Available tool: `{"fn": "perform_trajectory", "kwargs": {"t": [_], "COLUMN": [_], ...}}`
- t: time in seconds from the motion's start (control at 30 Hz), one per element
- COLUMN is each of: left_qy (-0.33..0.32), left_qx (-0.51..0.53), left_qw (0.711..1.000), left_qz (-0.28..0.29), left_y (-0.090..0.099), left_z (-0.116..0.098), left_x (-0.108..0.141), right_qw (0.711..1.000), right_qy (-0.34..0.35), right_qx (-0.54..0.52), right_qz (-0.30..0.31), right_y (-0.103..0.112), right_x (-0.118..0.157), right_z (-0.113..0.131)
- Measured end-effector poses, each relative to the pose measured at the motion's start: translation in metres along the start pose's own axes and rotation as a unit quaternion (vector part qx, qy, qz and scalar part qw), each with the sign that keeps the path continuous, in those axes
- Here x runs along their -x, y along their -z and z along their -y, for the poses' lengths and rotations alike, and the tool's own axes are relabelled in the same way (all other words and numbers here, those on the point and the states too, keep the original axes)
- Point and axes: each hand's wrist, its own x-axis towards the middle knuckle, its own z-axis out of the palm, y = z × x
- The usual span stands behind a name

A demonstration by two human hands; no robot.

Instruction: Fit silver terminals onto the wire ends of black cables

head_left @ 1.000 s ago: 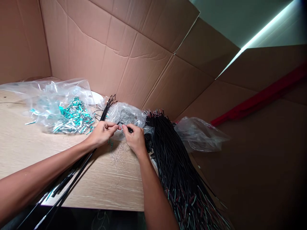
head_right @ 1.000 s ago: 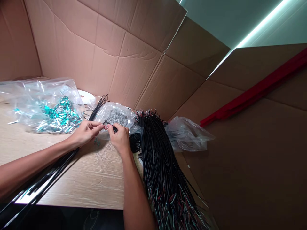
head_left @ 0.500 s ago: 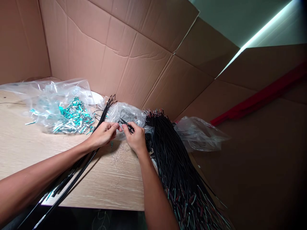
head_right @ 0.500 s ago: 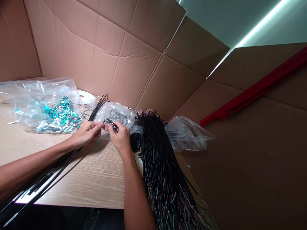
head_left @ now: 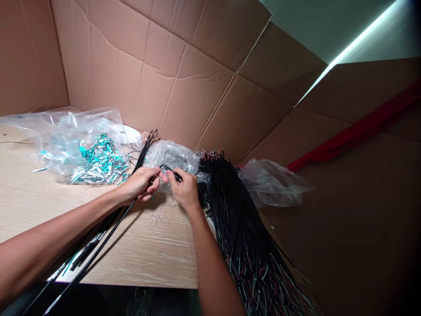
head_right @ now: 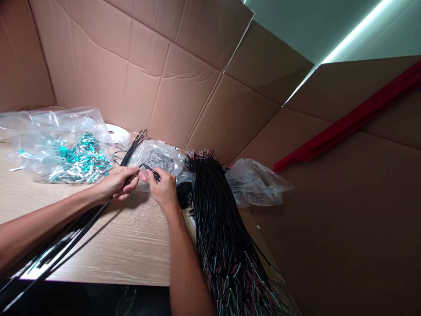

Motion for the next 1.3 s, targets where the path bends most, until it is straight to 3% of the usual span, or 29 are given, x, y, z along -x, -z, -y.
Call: {"fn": "perform_trajectory", "kwargs": {"t": [0.23, 0.4, 0.53, 0.63, 0.73, 0.8, 0.97, 1.07, 1.3], "left_qy": [0.020, 0.013, -0.004, -0.022, -0.033, -0.047, -0.067, -0.103, -0.193], "left_qx": [0.031, 0.008, -0.009, -0.042, -0.085, -0.109, -0.146, -0.216, -0.382], "left_qw": [0.999, 1.000, 1.000, 0.999, 0.996, 0.993, 0.986, 0.970, 0.899], "left_qz": [0.009, 0.012, 0.011, -0.010, -0.024, -0.029, -0.045, -0.048, -0.090], "left_y": [-0.001, 0.001, 0.000, -0.002, -0.002, -0.001, 0.003, 0.002, -0.002], "left_z": [-0.002, 0.000, 0.001, 0.000, 0.002, 0.004, 0.010, 0.010, 0.007], "left_x": [0.000, -0.001, -0.001, 0.000, -0.001, -0.003, -0.006, -0.005, -0.001], "right_qw": [0.999, 1.000, 0.996, 0.966, 0.895, 0.865, 0.855, 0.855, 0.861], "right_qy": [-0.017, -0.019, -0.047, -0.142, -0.241, -0.255, -0.252, -0.248, -0.222], "right_qx": [-0.010, -0.010, -0.077, -0.217, -0.372, -0.423, -0.444, -0.443, -0.444], "right_qz": [-0.034, 0.015, -0.020, -0.009, 0.060, 0.084, 0.093, 0.103, 0.110], "right_y": [0.002, 0.003, 0.002, -0.001, -0.002, -0.001, 0.003, 0.001, -0.005], "right_x": [-0.001, -0.001, -0.002, -0.004, -0.005, -0.005, -0.005, -0.005, -0.003], "right_z": [0.003, 0.003, -0.001, -0.005, -0.005, -0.003, 0.001, 0.001, 0.000]}}
